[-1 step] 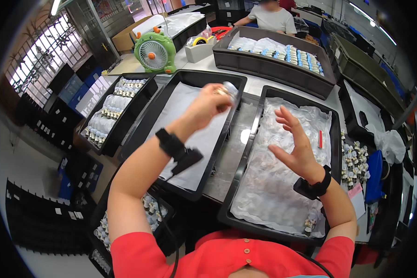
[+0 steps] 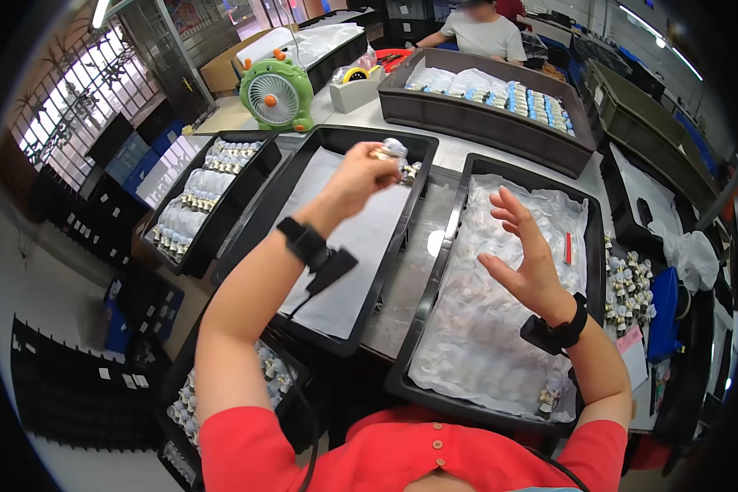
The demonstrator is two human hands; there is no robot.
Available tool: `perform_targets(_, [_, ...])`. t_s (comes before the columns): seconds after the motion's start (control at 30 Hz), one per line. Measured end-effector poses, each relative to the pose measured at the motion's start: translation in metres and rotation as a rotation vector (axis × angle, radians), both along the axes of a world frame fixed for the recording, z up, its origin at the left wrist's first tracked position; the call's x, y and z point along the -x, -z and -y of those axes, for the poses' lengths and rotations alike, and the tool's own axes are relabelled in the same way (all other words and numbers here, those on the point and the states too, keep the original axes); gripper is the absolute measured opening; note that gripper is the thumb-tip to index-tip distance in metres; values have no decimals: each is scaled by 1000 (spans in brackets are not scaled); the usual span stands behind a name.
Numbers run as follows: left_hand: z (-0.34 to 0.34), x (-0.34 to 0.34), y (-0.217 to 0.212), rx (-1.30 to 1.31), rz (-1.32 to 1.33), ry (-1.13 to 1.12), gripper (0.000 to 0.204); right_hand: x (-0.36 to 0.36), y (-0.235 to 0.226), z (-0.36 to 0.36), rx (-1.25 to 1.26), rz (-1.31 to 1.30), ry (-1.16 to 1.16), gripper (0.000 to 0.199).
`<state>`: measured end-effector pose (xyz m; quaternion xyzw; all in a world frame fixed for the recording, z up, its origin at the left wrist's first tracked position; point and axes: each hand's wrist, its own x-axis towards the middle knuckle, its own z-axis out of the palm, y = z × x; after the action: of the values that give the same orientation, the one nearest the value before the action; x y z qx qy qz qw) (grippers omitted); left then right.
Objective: The person assembles small cylindrical components by hand, picking them from a tray and joining them together. They use a red-handled tool to adjust or secure the parts before placing the finished units into a black tray lined with white paper. The process is repetitive, involving picking, joining, and placing individual units.
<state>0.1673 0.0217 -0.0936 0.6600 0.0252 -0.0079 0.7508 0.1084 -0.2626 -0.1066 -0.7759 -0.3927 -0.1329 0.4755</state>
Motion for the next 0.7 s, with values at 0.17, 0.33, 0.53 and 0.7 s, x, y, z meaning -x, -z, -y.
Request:
perform_targets(0.17, [-74,-105,93,-245,-68,-361,11,-12,5,4,-11,-66,52,76])
perform_targets(0.33, [-100,-149,152,-795,-222,-556,35,-20,3,8,-51,-114,106,74])
perform_targets(0.53, [-68,-143,145,-1011,-77,-540,41,-21,2,13,-37,-139,115,71])
perform_targets(0.7, [-85,-144,160,-1036,-1,-566,42,-26,8,11,-21,-132,107,58])
